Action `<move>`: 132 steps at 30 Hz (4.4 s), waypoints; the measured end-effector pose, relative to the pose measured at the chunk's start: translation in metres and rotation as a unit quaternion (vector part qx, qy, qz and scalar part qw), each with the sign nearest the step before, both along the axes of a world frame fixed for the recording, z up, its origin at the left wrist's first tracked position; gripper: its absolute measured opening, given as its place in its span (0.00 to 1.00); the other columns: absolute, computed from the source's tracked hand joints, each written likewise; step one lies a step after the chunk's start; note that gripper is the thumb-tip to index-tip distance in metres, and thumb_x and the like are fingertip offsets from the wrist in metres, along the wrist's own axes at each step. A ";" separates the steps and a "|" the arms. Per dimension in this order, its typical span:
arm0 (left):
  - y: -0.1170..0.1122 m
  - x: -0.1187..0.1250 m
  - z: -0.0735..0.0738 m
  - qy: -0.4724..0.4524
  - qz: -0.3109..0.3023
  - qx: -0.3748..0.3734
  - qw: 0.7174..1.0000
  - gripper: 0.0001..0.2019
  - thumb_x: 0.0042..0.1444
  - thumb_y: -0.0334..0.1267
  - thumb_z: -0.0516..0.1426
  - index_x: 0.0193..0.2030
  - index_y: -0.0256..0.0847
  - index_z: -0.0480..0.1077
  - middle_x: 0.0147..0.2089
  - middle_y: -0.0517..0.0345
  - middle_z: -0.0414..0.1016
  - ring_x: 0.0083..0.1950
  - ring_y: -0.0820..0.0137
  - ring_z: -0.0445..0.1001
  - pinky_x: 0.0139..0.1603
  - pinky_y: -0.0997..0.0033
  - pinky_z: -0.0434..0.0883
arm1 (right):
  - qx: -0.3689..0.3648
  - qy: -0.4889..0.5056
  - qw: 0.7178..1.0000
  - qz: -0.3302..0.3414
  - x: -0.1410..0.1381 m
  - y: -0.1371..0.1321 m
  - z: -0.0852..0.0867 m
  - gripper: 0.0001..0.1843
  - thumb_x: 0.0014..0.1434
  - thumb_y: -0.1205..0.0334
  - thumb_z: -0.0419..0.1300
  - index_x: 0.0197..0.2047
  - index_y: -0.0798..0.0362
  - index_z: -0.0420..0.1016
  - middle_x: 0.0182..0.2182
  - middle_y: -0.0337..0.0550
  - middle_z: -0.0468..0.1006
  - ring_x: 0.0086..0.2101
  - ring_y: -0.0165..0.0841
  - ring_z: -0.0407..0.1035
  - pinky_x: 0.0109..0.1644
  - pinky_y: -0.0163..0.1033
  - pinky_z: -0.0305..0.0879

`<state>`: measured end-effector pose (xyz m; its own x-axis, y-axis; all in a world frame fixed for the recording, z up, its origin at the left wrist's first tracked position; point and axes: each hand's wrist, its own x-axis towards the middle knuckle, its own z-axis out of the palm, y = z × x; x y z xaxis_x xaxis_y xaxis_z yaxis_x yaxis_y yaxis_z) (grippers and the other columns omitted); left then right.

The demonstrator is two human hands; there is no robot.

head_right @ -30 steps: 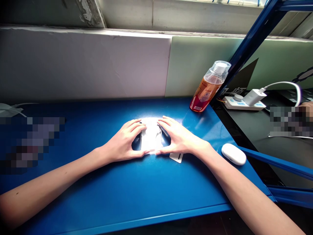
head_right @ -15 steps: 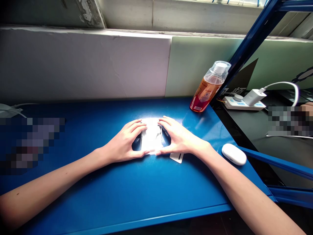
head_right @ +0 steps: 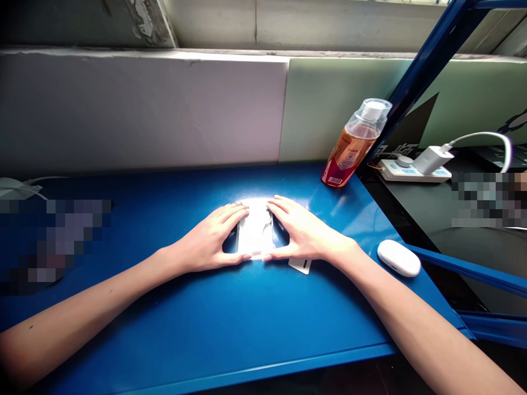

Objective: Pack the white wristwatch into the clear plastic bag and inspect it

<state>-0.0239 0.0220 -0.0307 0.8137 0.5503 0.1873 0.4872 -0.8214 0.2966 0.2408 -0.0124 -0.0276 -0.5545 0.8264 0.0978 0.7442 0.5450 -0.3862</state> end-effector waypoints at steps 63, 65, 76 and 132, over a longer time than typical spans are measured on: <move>0.004 -0.005 -0.006 -0.012 0.011 0.019 1.000 0.47 0.52 0.67 0.59 0.66 0.27 0.61 0.67 0.28 0.62 0.69 0.43 0.61 0.69 0.44 0.61 | 0.020 -0.026 0.999 0.021 -0.002 -0.004 -0.005 0.56 0.56 0.32 0.59 0.73 0.62 0.49 0.70 0.67 0.55 0.68 0.56 0.53 0.67 0.60 0.59; 0.003 -0.005 -0.006 -0.009 0.012 0.019 1.000 0.47 0.52 0.66 0.59 0.66 0.26 0.61 0.67 0.27 0.62 0.69 0.43 0.61 0.69 0.44 0.61 | 0.027 -0.023 0.999 0.020 -0.002 -0.004 -0.006 0.55 0.56 0.32 0.59 0.73 0.61 0.49 0.70 0.67 0.56 0.67 0.56 0.54 0.67 0.60 0.59; 0.003 -0.005 -0.006 -0.013 0.010 0.021 1.000 0.46 0.52 0.65 0.59 0.65 0.26 0.61 0.67 0.27 0.62 0.68 0.43 0.61 0.68 0.45 0.62 | 0.018 -0.039 0.999 0.020 -0.004 -0.004 -0.001 0.56 0.56 0.31 0.58 0.72 0.66 0.51 0.69 0.71 0.56 0.67 0.57 0.54 0.67 0.60 0.60; 0.023 -0.023 0.014 0.055 -0.027 0.008 0.998 0.44 0.53 0.69 0.58 0.65 0.35 0.66 0.66 0.37 0.67 0.64 0.47 0.68 0.62 0.50 0.68 | 0.086 0.019 0.996 -0.021 0.000 0.003 0.000 0.34 0.57 0.39 0.64 0.57 0.57 0.73 0.53 0.59 0.75 0.52 0.49 0.71 0.55 0.56 0.72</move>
